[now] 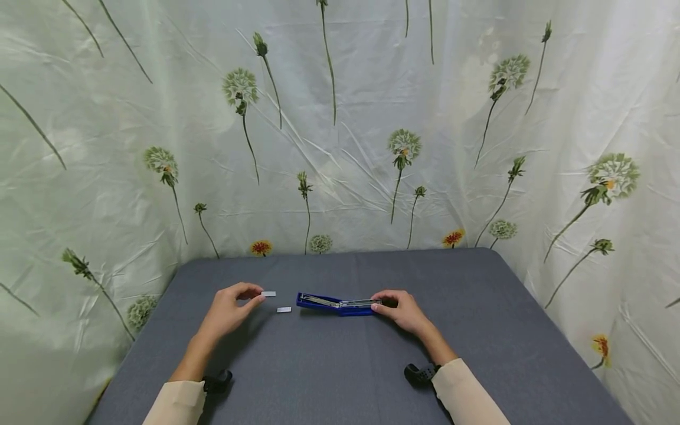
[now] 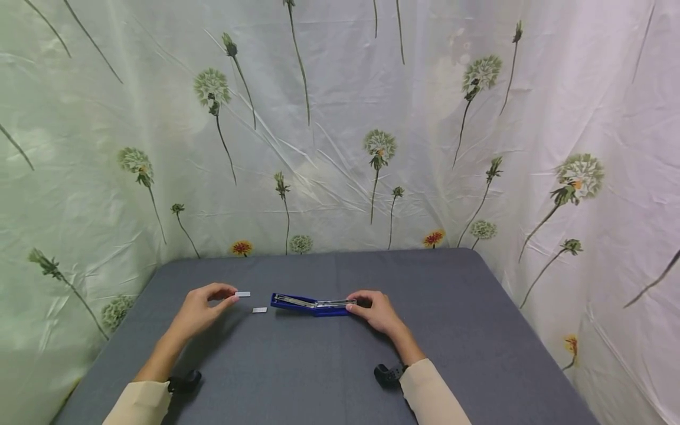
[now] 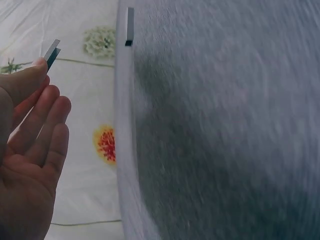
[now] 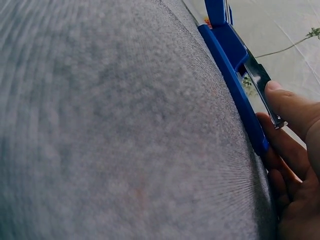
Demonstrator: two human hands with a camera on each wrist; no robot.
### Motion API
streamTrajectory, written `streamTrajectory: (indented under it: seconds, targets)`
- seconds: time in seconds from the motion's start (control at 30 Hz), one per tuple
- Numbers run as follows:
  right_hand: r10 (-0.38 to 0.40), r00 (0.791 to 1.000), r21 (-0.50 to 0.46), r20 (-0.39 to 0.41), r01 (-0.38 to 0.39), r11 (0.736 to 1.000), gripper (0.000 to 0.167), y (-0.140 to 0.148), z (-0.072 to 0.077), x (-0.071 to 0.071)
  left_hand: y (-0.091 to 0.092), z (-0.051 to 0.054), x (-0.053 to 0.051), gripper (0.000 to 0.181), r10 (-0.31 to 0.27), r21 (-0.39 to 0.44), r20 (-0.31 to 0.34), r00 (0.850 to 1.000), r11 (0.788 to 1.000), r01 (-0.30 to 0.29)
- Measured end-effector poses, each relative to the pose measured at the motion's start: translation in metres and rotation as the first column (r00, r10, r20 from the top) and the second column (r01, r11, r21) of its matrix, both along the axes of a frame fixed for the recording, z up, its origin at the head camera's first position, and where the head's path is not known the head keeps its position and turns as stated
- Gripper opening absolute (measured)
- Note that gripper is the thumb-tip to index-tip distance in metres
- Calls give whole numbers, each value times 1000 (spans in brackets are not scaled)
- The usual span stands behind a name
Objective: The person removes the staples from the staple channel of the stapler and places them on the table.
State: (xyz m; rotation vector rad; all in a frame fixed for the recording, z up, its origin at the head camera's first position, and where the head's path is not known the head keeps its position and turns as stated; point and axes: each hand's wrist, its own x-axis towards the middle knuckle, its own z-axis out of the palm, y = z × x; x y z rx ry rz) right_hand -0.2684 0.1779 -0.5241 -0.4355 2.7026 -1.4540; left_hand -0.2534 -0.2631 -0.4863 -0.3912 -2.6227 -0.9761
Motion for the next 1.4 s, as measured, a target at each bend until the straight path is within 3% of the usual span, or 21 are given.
streamTrajectory:
  seconds: [0.3,0.63,1.17,1.4]
  targets:
    - [22,1000,-10,-9,-22,1000,22,1,1,0,-14,-6,2,19,37,-27,45,998,999,-36]
    - [39,999,-25,-19,-39,999,22,1,0,1,-23,-13,1,20,14,-68,104,994,998,-7]
    - [20,1000,-20,-14,-21,1000,22,1,-3,2,-13,-12,-5,11,-40,-145,182,982,987,67]
    - [21,1000,-19,-12,-21,1000,21,1,0,1,-12,-13,-6,8,-7,-177,208,978,983,44]
